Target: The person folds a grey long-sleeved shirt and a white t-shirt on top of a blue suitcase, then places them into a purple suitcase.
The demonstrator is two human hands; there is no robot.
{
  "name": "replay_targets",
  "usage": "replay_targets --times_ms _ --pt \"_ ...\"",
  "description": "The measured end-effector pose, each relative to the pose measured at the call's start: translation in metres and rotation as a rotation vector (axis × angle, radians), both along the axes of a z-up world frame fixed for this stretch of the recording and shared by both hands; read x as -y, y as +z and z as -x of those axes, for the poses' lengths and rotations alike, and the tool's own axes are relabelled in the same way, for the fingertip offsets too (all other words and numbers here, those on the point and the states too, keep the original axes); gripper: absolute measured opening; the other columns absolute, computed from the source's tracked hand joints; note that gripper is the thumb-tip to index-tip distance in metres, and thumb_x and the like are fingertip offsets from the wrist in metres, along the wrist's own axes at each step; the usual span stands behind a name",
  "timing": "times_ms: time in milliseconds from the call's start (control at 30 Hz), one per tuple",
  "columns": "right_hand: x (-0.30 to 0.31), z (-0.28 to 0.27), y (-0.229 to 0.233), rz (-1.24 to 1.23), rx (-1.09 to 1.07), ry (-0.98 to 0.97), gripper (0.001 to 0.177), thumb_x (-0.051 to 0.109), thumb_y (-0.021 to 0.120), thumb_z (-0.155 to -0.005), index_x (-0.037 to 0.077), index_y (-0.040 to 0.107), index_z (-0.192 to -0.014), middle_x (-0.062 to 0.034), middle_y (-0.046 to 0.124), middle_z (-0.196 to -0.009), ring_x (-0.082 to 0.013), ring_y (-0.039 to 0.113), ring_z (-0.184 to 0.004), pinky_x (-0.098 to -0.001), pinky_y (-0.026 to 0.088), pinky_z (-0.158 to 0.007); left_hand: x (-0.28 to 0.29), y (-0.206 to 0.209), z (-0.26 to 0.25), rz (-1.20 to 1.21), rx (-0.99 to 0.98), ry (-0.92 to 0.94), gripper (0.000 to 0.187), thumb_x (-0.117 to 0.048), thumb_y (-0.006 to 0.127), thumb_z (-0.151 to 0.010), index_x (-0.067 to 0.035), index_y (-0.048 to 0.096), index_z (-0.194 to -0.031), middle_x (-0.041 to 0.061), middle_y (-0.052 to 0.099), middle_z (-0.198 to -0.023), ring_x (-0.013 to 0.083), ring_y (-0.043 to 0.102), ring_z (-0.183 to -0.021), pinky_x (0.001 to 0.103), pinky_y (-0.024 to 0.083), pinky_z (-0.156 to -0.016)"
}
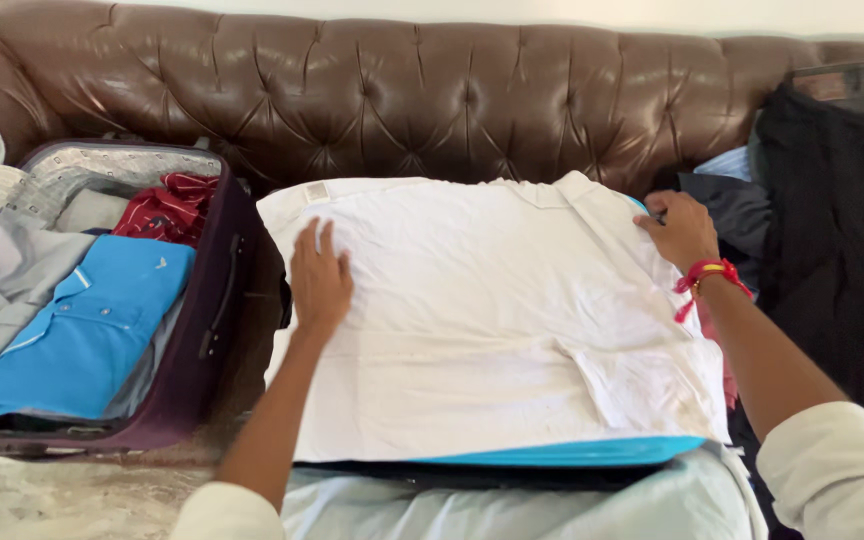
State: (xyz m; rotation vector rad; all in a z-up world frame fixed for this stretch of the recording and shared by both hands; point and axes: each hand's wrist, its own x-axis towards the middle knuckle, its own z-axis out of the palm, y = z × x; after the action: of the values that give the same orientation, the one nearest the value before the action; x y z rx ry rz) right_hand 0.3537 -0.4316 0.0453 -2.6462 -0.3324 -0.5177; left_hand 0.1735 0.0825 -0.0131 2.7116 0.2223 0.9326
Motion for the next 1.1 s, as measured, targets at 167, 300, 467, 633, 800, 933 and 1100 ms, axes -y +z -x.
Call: replay_targets --times_ms 167,300,467,633,800,933,1100 --pt "0.009 -0.037 -0.023 -0.027 -0.103 -0.023 0.017 0.017 0.072 -0.089 0.009 0.076 -0.103 -0.0197 0.074 -0.098 -0.0398 0.072 -0.092 -0.0463 0.056 -0.084 -0.064 0.003 -0.061 0.196 0.017 0.038 0.068 -0.019 0.070 -0.096 0.001 0.040 -0.154 0.025 0.038 -0.156 0.0419 0.041 -0.138 0.049 0.039 -0.108" --pt "0.063 -0.085 -0.075 -0.169 0.137 -0.152 0.016 0.010 0.062 -0.094 0.002 0.070 -0.106 -0.0225 0.072 -0.097 -0.0413 0.070 -0.091 -0.0476 0.055 -0.082 -0.084 0.025 -0.070 0.404 -0.081 0.063 0.049 -0.026 0.080 -0.091 -0.007 0.065 -0.134 0.016 0.056 -0.143 0.0356 0.052 -0.130 0.045 0.044 -0.106" --pt "0.093 -0.115 -0.106 -0.412 0.225 -0.279 0.014 0.013 0.067 -0.098 0.002 0.070 -0.106 -0.0114 0.074 -0.099 -0.0255 0.072 -0.088 -0.0389 0.056 -0.082 -0.093 0.036 -0.071 0.352 -0.058 0.169 0.016 -0.020 0.080 -0.088 -0.011 0.079 -0.102 0.011 0.073 -0.106 0.0307 0.071 -0.100 0.043 0.054 -0.088" --pt "0.085 -0.116 -0.080 -0.810 -0.418 -0.122 0.018 0.028 0.073 -0.103 0.012 0.073 -0.113 0.0026 0.065 -0.089 -0.0104 0.058 -0.073 -0.0262 0.047 -0.065 -0.102 0.032 -0.082 0.293 0.044 0.071 0.006 -0.009 0.068 -0.098 -0.003 0.068 -0.098 0.017 0.073 -0.092 0.0376 0.070 -0.086 0.048 0.052 -0.075" --pt "0.066 -0.106 -0.028 -1.179 -0.445 0.156 0.022 0.015 0.071 -0.098 0.016 0.068 -0.120 0.0043 0.065 -0.096 -0.0116 0.057 -0.079 -0.0281 0.043 -0.070 -0.105 0.058 -0.087 0.343 0.246 -0.014 0.015 -0.015 0.066 -0.106 -0.001 0.062 -0.103 0.014 0.071 -0.089 0.0298 0.068 -0.080 0.043 0.051 -0.075" --pt "0.082 -0.048 0.017 -1.578 -0.452 0.260 0.024 0.009 0.059 -0.092 0.016 0.065 -0.114 -0.0007 0.065 -0.099 -0.0179 0.062 -0.095 -0.0329 0.049 -0.091 -0.108 0.088 -0.059 0.762 0.203 -0.222 0.014 -0.016 0.067 -0.107 -0.003 0.066 -0.108 0.001 0.057 -0.083 0.0106 0.047 -0.074 0.029 0.042 -0.068" --pt "0.131 0.019 -0.006 -1.514 -0.387 0.192 0.026 0.010 0.055 -0.090 0.012 0.064 -0.114 -0.0021 0.063 -0.102 -0.0205 0.061 -0.100 -0.0365 0.049 -0.100 -0.099 0.086 0.043 0.794 0.157 -0.311 0.016 -0.018 0.064 -0.110 -0.003 0.064 -0.110 -0.002 0.057 -0.089 0.0057 0.045 -0.076 0.024 0.040 -0.066"
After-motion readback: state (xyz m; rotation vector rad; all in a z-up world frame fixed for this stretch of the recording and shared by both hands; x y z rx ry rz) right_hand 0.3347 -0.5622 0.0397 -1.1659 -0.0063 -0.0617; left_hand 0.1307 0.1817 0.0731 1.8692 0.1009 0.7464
